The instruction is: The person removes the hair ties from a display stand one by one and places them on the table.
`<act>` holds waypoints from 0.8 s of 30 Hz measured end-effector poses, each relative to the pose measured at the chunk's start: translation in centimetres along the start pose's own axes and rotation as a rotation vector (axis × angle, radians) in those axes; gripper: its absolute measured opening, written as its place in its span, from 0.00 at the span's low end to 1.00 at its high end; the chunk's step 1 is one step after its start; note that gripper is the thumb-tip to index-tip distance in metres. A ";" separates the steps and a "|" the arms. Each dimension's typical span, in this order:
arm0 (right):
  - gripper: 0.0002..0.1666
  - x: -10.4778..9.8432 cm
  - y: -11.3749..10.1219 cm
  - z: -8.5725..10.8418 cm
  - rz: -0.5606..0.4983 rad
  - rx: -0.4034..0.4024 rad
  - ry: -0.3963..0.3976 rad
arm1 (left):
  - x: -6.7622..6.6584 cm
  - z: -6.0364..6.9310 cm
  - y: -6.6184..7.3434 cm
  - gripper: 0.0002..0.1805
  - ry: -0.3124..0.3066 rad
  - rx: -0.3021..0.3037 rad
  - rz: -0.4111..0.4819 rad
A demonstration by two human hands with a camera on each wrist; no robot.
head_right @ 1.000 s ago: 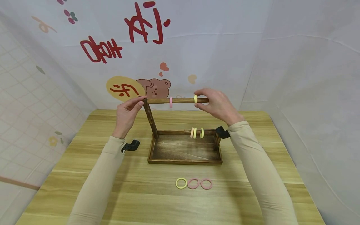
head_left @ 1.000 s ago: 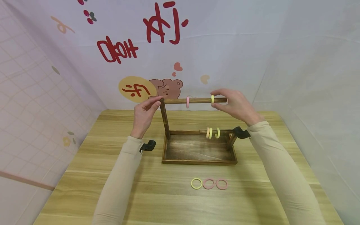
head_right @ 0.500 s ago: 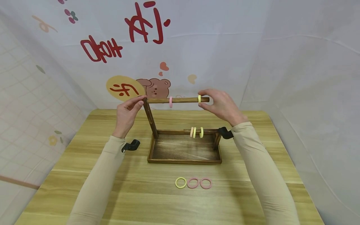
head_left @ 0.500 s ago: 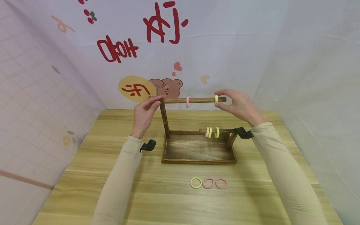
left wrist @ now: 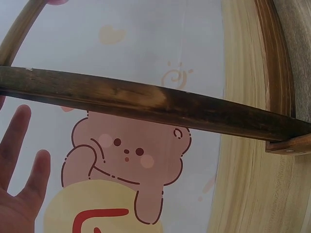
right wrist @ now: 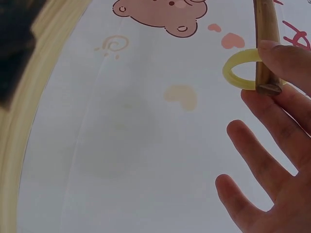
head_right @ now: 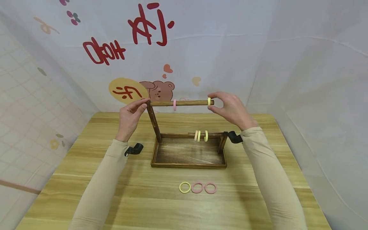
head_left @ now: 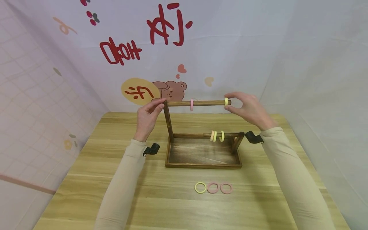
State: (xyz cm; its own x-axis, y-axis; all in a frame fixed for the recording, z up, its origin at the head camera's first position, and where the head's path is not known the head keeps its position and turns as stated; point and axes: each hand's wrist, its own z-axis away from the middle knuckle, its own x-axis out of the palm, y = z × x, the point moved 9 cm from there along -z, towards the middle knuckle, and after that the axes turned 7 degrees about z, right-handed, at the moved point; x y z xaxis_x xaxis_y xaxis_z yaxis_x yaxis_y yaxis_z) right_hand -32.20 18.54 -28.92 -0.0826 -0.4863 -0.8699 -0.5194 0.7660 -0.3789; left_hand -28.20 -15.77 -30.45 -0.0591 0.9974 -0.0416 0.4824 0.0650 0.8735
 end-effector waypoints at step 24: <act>0.27 -1.7 1.0 2.3 -0.019 0.004 0.089 | -0.6 -0.8 -3.2 0.14 0.003 0.038 0.016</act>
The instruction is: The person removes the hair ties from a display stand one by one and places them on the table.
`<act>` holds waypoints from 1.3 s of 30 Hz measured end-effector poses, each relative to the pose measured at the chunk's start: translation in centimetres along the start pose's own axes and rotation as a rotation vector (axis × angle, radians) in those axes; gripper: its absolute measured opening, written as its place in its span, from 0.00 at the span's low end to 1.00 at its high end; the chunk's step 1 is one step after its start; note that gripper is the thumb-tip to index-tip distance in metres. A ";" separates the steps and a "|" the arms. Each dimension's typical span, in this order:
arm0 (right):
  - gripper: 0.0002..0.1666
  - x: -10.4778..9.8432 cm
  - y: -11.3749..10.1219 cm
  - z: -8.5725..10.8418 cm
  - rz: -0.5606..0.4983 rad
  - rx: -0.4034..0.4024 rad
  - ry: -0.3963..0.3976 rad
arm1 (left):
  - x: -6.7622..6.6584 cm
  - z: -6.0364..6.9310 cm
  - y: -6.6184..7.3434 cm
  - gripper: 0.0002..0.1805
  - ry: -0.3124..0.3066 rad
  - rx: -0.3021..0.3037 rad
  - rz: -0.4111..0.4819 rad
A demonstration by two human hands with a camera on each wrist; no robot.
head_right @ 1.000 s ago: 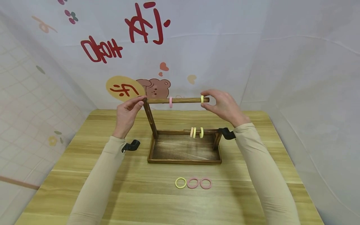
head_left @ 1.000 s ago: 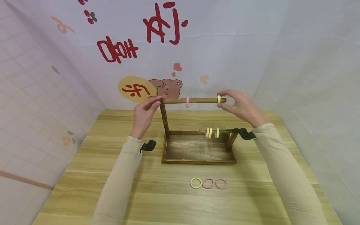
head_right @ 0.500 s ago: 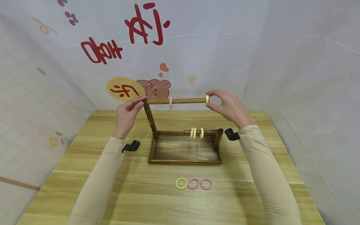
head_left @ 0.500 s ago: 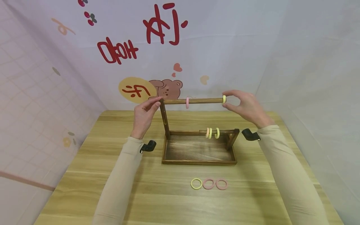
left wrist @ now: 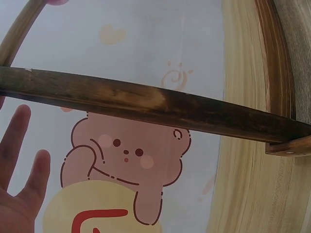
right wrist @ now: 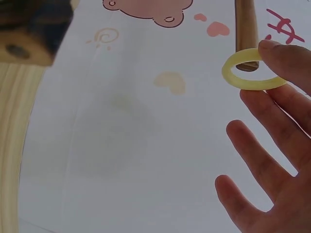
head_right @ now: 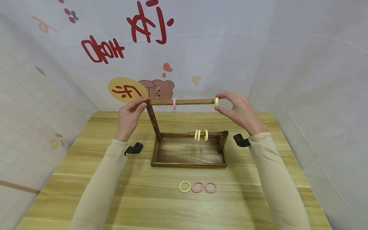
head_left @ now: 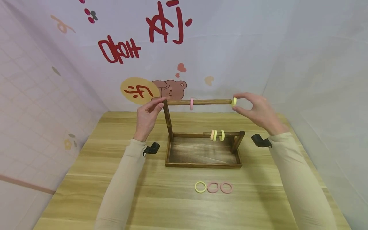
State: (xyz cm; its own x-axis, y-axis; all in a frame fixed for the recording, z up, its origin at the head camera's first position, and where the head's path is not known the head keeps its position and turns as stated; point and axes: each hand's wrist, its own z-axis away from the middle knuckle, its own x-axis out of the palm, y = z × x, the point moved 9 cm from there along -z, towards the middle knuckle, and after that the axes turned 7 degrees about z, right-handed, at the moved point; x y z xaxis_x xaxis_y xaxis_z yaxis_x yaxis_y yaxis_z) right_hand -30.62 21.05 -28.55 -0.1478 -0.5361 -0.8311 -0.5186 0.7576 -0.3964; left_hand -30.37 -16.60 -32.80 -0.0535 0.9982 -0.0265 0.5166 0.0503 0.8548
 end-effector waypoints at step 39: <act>0.32 -0.5 -2.4 9.4 0.062 -0.161 0.167 | 0.0 0.0 -0.2 0.14 0.032 -0.008 0.048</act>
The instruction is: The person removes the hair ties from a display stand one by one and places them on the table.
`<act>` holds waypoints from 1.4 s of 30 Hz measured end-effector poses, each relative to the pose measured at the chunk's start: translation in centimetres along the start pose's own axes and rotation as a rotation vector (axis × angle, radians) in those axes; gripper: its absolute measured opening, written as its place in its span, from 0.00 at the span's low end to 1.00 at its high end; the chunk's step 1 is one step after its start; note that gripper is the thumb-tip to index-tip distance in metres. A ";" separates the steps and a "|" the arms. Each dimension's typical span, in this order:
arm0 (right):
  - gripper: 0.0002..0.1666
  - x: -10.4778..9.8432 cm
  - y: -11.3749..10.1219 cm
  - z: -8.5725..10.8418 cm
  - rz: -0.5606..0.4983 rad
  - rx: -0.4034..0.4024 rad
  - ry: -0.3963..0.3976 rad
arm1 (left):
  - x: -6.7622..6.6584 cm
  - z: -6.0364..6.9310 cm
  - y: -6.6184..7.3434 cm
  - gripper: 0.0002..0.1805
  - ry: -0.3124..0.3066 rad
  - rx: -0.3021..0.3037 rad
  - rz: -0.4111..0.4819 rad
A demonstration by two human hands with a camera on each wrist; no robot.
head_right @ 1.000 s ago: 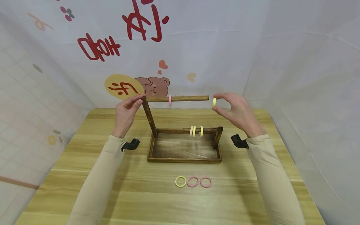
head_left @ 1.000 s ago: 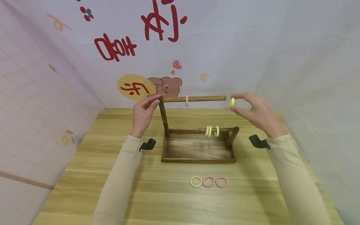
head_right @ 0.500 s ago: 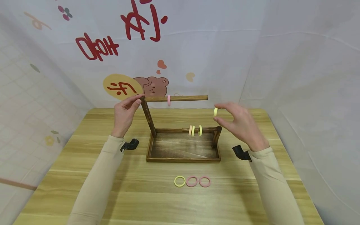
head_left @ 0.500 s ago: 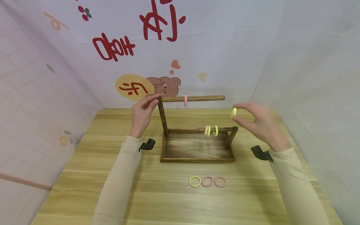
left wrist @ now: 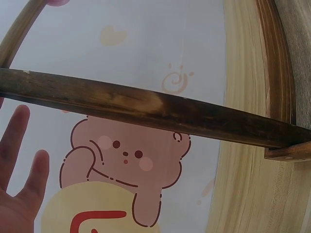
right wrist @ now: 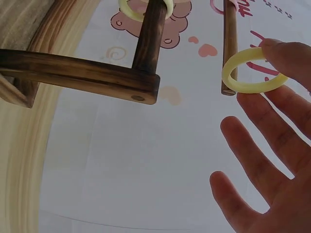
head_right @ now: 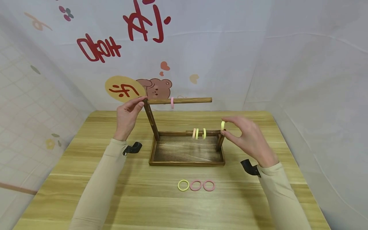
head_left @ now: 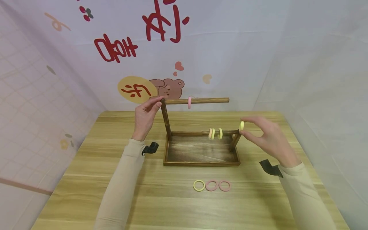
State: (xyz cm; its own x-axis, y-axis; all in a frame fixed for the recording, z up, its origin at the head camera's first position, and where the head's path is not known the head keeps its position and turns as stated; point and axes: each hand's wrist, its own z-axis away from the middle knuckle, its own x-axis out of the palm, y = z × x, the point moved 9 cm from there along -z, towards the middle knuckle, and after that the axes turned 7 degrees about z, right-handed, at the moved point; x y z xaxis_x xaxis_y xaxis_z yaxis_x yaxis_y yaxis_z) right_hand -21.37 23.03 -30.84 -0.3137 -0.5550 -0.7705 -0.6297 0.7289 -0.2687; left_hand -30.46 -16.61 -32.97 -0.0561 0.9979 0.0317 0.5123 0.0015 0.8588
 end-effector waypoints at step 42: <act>0.28 3.1 -1.2 8.0 0.109 -0.074 -0.219 | 0.6 0.4 1.8 0.14 -0.008 0.000 0.000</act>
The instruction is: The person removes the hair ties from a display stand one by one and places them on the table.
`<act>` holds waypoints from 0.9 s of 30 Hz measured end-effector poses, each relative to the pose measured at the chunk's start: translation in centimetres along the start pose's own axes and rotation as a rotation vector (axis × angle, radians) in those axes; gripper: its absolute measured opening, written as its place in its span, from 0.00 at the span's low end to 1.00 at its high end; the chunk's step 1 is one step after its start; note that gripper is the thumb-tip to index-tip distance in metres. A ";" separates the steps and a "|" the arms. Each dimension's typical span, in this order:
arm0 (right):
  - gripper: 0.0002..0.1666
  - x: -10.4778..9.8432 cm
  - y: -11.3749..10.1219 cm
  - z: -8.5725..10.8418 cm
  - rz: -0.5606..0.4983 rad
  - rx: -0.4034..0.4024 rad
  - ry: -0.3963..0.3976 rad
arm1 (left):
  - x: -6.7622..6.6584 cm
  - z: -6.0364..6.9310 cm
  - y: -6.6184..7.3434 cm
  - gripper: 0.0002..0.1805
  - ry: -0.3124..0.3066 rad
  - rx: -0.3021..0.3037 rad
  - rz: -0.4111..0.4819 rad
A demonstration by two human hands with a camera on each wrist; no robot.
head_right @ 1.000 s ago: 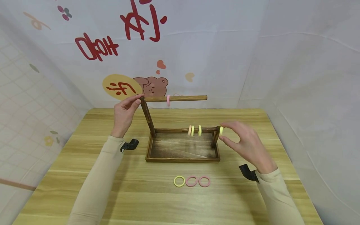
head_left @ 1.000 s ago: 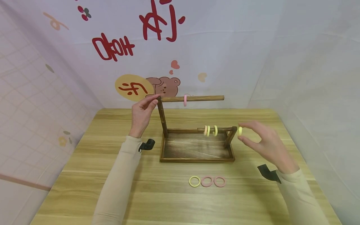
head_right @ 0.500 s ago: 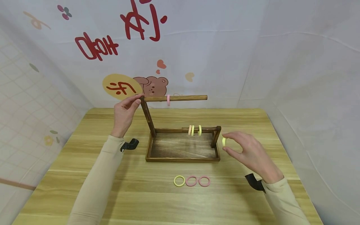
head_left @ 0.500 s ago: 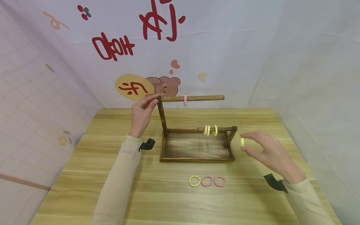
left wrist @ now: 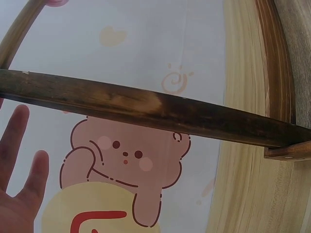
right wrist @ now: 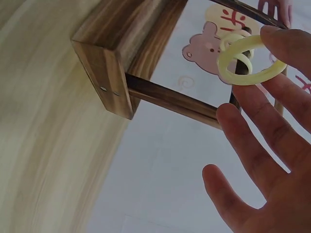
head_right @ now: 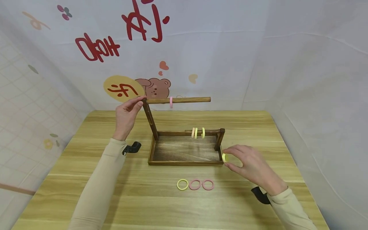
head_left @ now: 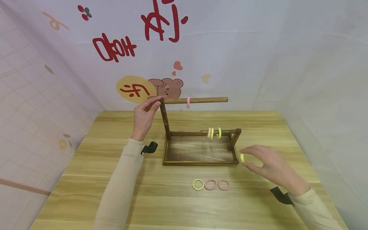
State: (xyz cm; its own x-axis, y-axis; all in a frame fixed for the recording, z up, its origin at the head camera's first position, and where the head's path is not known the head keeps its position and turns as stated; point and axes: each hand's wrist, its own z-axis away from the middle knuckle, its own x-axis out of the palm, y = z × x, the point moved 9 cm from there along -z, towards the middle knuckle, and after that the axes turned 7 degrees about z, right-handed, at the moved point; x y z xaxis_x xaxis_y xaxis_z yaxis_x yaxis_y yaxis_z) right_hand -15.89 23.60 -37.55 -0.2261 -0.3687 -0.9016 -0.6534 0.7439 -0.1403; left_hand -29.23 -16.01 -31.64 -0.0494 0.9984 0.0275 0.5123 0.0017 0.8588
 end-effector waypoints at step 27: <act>0.27 5.4 -3.0 2.4 0.030 -0.178 -0.125 | 0.3 0.2 1.4 0.14 -0.009 0.022 -0.022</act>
State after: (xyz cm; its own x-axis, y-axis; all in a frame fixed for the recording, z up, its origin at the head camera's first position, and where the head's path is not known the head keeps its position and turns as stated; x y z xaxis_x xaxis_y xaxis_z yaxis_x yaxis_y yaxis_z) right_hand -13.44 20.67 -42.97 -0.1636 -0.2678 -0.9495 -0.7675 0.6392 -0.0480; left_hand -28.37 -15.67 -30.56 -0.0529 0.9986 0.0044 0.5301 0.0244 0.8476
